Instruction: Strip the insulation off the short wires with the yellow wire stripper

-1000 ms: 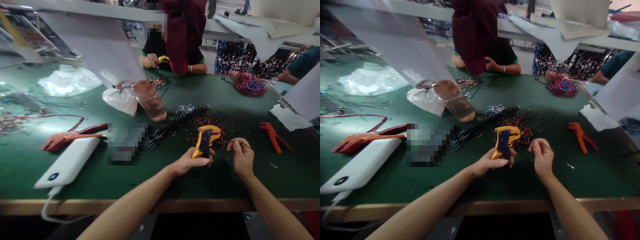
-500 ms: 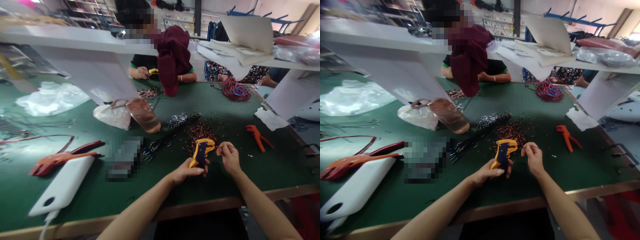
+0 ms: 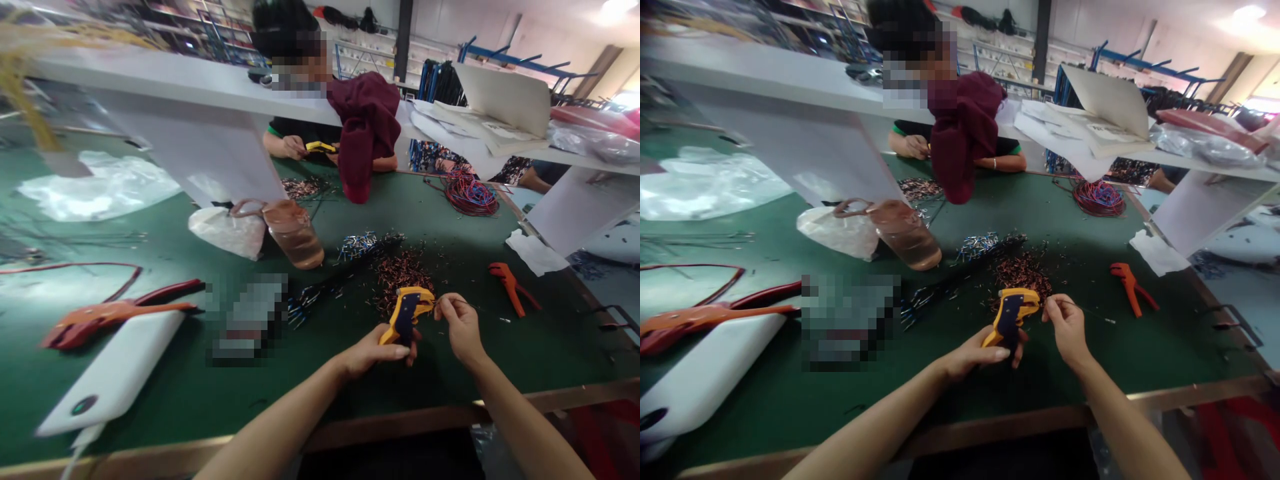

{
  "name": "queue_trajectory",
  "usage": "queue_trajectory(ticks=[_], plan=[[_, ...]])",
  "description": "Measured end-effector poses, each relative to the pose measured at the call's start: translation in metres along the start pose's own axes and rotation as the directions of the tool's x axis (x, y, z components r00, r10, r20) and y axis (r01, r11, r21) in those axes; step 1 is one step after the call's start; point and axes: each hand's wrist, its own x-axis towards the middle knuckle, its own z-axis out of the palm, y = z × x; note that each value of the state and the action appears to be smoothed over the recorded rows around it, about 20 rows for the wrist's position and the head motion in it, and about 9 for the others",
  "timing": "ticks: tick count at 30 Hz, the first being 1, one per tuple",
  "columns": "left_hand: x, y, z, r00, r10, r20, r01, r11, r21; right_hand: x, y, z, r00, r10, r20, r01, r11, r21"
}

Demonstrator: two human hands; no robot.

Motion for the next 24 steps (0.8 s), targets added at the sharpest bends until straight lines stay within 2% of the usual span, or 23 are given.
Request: queue_trajectory(ticks=[6, 15, 24], plan=[[-0.0001, -0.0010, 0.0004, 1.000, 0.007, 0.015, -0.007, 1.000, -0.002, -0.0024, 0.0061, 0.0038, 0.997, 0.064, -0.033, -0.061, 0.994, 0.095], [0.0005, -0.0036, -0.0015, 1.000, 0.004, 0.015, -0.005, 1.000, 0.026, -0.0017, 0.0082, 0.0056, 0.998, 0.055, -0.023, -0.053, 0.996, 0.072], [0.0020, -0.0041, 0.0007, 0.995, -0.005, -0.104, 0.013, 0.997, 0.079, -0.0021, 0.0090, 0.0058, 0.999, 0.050, -0.013, -0.049, 0.997, 0.065]])
